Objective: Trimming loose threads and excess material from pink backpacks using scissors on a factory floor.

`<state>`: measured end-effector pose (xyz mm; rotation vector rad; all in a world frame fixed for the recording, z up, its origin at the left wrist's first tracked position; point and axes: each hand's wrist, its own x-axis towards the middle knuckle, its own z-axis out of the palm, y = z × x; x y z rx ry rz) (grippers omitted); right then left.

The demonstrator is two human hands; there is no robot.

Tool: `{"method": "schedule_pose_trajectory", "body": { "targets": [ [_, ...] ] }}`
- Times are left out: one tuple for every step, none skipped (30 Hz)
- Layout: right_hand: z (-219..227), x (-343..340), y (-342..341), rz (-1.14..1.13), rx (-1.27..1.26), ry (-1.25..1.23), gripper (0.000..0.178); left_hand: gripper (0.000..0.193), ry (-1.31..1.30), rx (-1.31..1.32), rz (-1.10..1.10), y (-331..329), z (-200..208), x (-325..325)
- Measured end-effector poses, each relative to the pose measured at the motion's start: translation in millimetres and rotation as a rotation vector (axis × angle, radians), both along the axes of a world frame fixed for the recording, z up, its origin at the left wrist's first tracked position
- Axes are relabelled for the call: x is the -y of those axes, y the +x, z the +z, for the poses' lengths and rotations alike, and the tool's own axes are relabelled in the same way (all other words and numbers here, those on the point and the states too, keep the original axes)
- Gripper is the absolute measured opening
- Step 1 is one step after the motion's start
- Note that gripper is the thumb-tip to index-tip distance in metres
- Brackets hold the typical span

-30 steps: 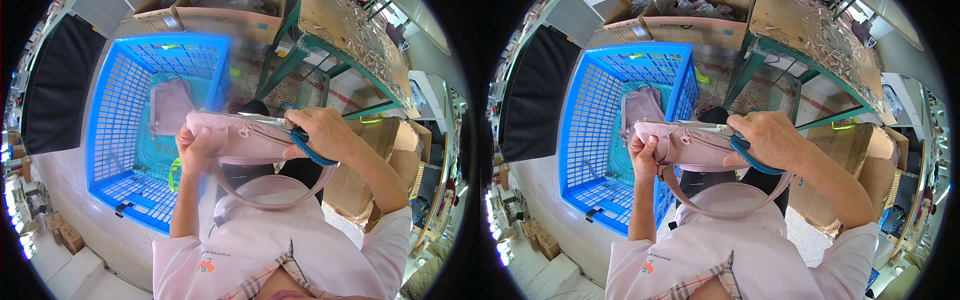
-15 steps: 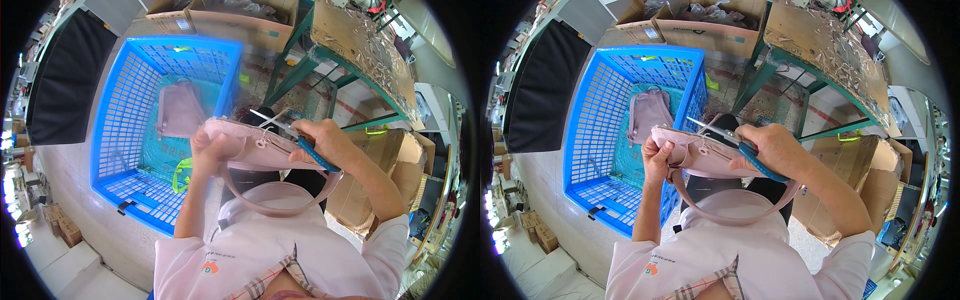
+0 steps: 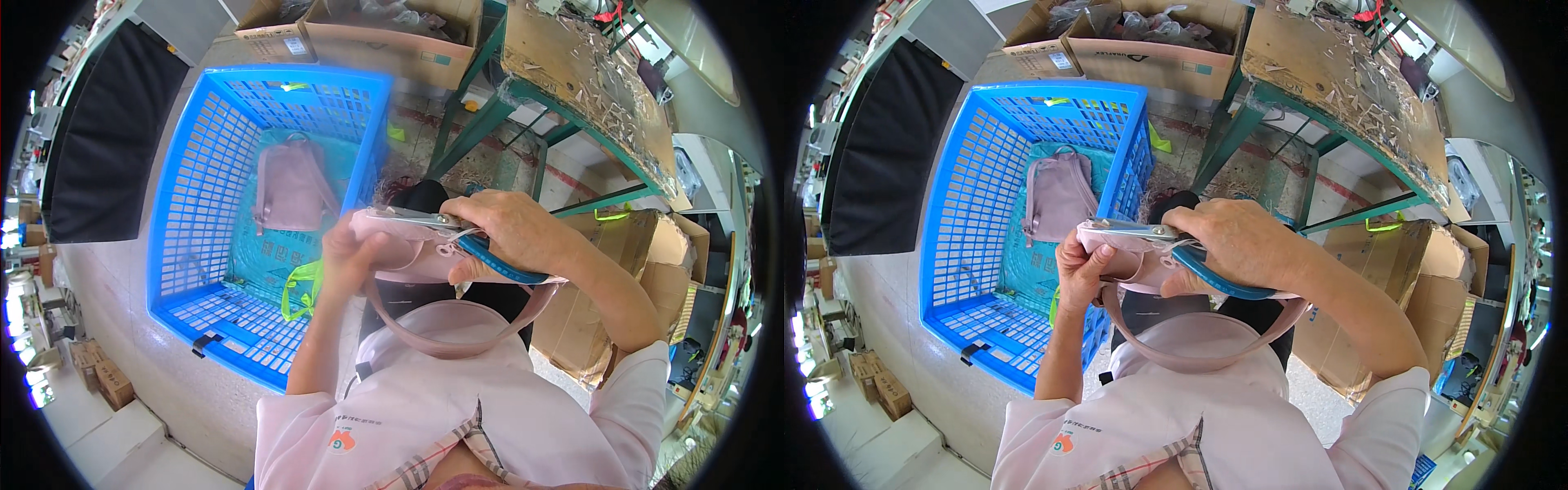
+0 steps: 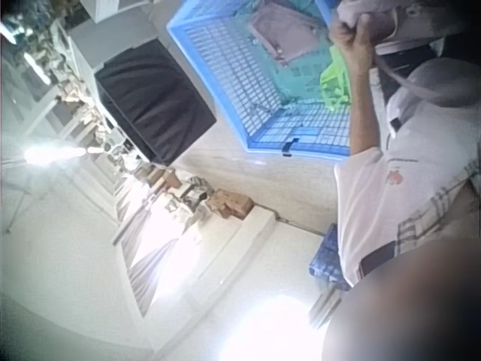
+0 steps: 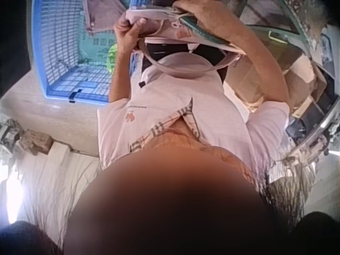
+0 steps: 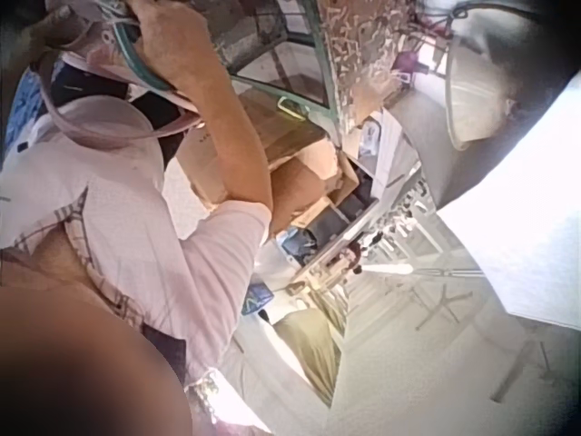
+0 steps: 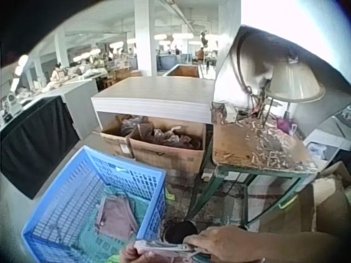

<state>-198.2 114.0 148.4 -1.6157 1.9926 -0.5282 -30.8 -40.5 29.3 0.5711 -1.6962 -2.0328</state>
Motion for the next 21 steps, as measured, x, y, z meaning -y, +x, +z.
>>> {"method": "schedule_pose_trajectory", "body": {
  "targets": [
    [0.3, 0.9, -0.1, 0.018, 0.021, 0.006, 0.060, 0.023, 0.011, -0.003, -0.001, -1.2, 1.9, -0.9],
    [-0.2, 1.4, 0.0, 0.017, 0.022, 0.007, 0.060, 0.023, 0.012, -0.002, -0.002, -1.1, 1.1, -1.2],
    [-1.4, 1.6, 0.2, 0.018, 0.014, 0.022, 0.057, 0.023, 0.009, -0.007, -0.001, -1.0, -0.2, -1.4],
    [-2.6, 1.5, 0.4, 0.019, 0.006, 0.037, 0.054, 0.023, 0.005, -0.013, 0.000, -1.0, -1.1, -1.8],
    [-3.9, 1.4, 1.3, 0.019, 0.007, 0.038, 0.054, 0.023, 0.006, -0.012, 0.001, -1.1, -0.5, -1.7],
    [-5.2, 0.6, 3.2, 0.000, -0.017, 0.030, 0.052, 0.023, 0.036, -0.009, -0.001, -1.4, 1.0, -1.7],
    [-6.8, 0.1, 4.2, -0.019, -0.041, 0.022, 0.051, 0.023, 0.066, -0.006, -0.003, -1.8, 1.5, -1.6],
    [-8.2, -0.9, 4.5, -0.023, -0.043, 0.025, 0.051, 0.023, 0.069, -0.007, -0.008, -2.3, -0.2, -1.6],
    [-10.1, -1.9, 4.8, -0.045, -0.041, 0.061, 0.051, 0.023, 0.068, -0.021, 0.005, -2.7, -3.6, -1.1],
    [-10.8, -3.1, 4.7, -0.068, -0.040, 0.097, 0.051, 0.023, 0.068, -0.034, 0.017, -3.3, -5.4, -0.4],
    [-11.1, -4.9, 3.7, -0.074, -0.041, 0.102, 0.051, 0.023, 0.073, -0.036, 0.012, -3.3, -4.8, -0.2],
    [-11.2, -7.3, 1.9, -0.115, 0.032, 0.009, 0.052, 0.023, 0.106, -0.033, 0.021, -3.0, -2.8, 0.1],
    [-10.8, -10.3, 0.0, -0.158, 0.103, -0.083, 0.053, 0.023, 0.139, -0.030, 0.031, -3.3, -1.5, 0.4],
    [-10.4, -13.5, -2.9, -0.159, 0.103, -0.081, 0.053, 0.023, 0.152, -0.055, 0.052, -3.3, -1.8, 1.1],
    [-9.0, -18.2, -6.6, -0.183, 0.066, -0.090, 0.056, 0.023, 0.154, -0.055, 0.051, -3.0, -1.2, 2.2],
    [-8.2, -22.8, -9.9, -0.207, 0.030, -0.100, 0.060, 0.023, 0.164, -0.060, 0.051, -2.4, -0.3, 3.3],
    [-7.7, -27.2, -11.5, -0.210, 0.029, -0.098, 0.060, 0.023, 0.173, -0.064, 0.050, -2.2, 0.3, 4.0],
    [-7.3, -31.6, -12.5, -0.196, -0.051, -0.067, 0.063, 0.022, 0.172, -0.070, 0.058, -2.6, -1.4, 3.9],
    [-7.0, -35.1, -13.6, -0.181, -0.129, -0.035, 0.066, 0.022, 0.174, -0.070, 0.056, -3.5, -0.3, 3.9],
    [-6.2, -37.8, -14.6, -0.185, -0.129, -0.033, 0.066, 0.021, 0.186, -0.076, 0.047, -4.6, 1.8, 4.0],
    [-5.1, -40.1, -15.4, -0.190, -0.131, 0.008, 0.067, 0.020, 0.198, -0.081, 0.039, -5.4, 2.9, 3.9]
  ]
}}
